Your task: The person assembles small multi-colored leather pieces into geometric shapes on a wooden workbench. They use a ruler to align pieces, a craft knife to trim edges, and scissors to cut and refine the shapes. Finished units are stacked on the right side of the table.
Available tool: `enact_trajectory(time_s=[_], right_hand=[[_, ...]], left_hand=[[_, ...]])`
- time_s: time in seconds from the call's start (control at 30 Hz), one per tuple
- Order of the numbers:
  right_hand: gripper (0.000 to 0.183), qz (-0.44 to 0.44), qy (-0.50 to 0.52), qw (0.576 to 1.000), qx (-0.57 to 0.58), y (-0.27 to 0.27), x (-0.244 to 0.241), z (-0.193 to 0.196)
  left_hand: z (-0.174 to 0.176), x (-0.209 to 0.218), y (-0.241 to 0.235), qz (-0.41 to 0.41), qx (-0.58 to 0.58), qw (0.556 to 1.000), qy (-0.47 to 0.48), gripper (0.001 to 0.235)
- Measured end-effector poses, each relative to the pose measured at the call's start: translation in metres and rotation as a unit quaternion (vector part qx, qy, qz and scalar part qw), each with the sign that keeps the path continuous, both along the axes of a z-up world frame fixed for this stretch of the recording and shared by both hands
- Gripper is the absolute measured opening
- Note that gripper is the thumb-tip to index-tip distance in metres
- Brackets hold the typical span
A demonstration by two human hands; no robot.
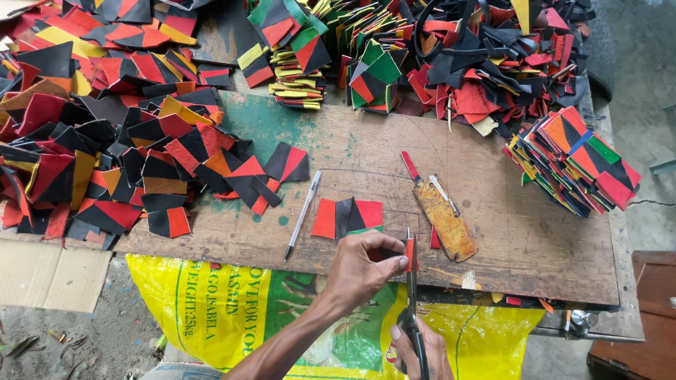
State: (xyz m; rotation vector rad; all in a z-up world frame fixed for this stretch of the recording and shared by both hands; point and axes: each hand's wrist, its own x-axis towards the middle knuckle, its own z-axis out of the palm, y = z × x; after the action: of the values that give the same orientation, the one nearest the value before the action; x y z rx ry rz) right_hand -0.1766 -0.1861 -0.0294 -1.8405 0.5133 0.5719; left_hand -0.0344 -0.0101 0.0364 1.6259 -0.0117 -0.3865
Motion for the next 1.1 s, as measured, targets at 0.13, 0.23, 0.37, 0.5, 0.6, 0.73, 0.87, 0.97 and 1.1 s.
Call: enact_trajectory(time_s=[0.13, 0.23, 0.37, 0.5, 0.6, 0.73, 0.87, 0.97, 1.1], right_hand=[[0.033, -0.049, 0.057, 0.995, -0.063, 0.006, -0.010, -0.004], [0.025, -0.067, -0.049, 0.993, -0.087, 0.013, -0.017, -0.015], [0.024, -0.078, -0.133, 0.984, -0.087, 0.007, -0.031, -0.037], [0.023, -0.077, -0.173, 0.976, -0.109, 0.002, -0.042, -0.058], [0.022, -0.201, -0.164, 0.959, -0.112, 0.002, -0.041, -0.055], [0.036, -0.116, -0.029, 0.983, -0.138, -0.047, -0.004, -0.012], [0.044, -0.018, -0.079, 0.921, -0.381, -0.087, 0.034, 0.028], [0.046, 0.016, -0.128, 0.866, -0.482, -0.107, 0.060, 0.049], [0.047, 0.058, -0.182, 0.825, -0.533, -0.126, 0.082, 0.049]], left_hand=[[-0.007, -0.001, -0.002, -0.008, -0.006, 1.000, -0.007, 0.016], [-0.008, -0.003, -0.005, -0.025, -0.008, 1.000, -0.012, 0.018], [-0.010, -0.005, -0.009, -0.042, -0.013, 0.999, -0.023, 0.020], [-0.011, -0.008, -0.014, -0.048, -0.036, 0.998, -0.008, 0.018], [-0.014, -0.014, -0.020, -0.037, -0.053, 0.998, 0.008, 0.016], [-0.021, -0.013, -0.026, -0.009, -0.029, 0.998, -0.049, 0.021], [-0.023, -0.004, -0.031, 0.035, -0.011, 0.995, -0.098, 0.033], [-0.017, -0.001, -0.014, 0.008, 0.222, 0.948, -0.230, 0.030], [-0.023, 0.016, 0.044, 0.080, 0.286, 0.911, -0.286, 0.029]])
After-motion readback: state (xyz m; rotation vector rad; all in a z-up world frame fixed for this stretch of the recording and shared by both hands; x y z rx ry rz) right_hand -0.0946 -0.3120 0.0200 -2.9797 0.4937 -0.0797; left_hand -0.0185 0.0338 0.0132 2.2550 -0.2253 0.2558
